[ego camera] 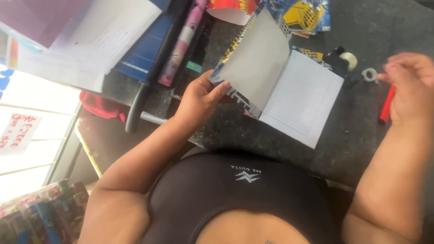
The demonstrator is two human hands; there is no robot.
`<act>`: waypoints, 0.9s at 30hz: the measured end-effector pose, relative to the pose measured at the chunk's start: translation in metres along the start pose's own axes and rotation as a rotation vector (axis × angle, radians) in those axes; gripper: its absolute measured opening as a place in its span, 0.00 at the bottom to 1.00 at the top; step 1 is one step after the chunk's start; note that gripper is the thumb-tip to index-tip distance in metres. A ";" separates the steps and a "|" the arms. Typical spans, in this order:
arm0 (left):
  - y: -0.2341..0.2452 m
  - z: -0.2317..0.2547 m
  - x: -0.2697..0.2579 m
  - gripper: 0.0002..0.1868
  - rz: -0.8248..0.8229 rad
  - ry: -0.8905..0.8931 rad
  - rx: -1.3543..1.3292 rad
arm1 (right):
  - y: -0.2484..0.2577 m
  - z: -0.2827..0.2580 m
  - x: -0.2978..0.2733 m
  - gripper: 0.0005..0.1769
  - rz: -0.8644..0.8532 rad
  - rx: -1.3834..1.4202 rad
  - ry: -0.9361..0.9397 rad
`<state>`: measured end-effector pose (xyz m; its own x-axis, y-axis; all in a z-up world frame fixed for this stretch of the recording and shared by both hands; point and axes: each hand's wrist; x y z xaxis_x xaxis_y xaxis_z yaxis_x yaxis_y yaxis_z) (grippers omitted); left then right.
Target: Covering a notebook with decorative paper and securing it with tape
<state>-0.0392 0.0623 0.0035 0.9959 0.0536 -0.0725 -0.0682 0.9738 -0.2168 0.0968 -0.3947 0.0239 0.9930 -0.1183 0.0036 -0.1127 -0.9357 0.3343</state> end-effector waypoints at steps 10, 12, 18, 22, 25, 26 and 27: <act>-0.004 -0.030 0.004 0.17 -0.031 -0.097 -0.237 | -0.217 -0.179 -0.076 0.07 -0.864 -0.534 0.442; -0.007 -0.043 0.007 0.20 -0.031 -0.130 -0.254 | -0.239 -0.185 -0.079 0.05 -0.928 -0.467 0.443; -0.001 -0.045 0.007 0.14 -0.048 -0.150 -0.287 | -0.262 -0.194 -0.072 0.06 -1.049 -0.662 0.483; 0.004 -0.047 0.009 0.11 -0.061 -0.161 -0.229 | -0.270 -0.193 -0.071 0.07 -1.041 -0.721 0.468; 0.004 -0.044 0.010 0.11 -0.081 -0.176 -0.136 | -0.275 -0.188 -0.069 0.06 -0.992 -0.776 0.481; 0.005 -0.042 0.009 0.11 -0.077 -0.164 -0.166 | -0.276 -0.187 -0.068 0.06 -0.976 -0.792 0.479; 0.005 -0.040 0.008 0.11 -0.073 -0.151 -0.197 | -0.277 -0.186 -0.068 0.06 -0.960 -0.807 0.478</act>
<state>-0.0336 0.0590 -0.0373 0.9951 0.0320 0.0934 0.0083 0.9154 -0.4025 0.0676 -0.0657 0.1062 0.6004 0.7515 -0.2733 0.5194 -0.1066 0.8479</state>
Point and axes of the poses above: each hand's wrist, its own x-axis towards the middle knuckle, its own y-axis out of the back of the hand, z = x × y, and after that the axes turned 8 degrees about -y, right-handed
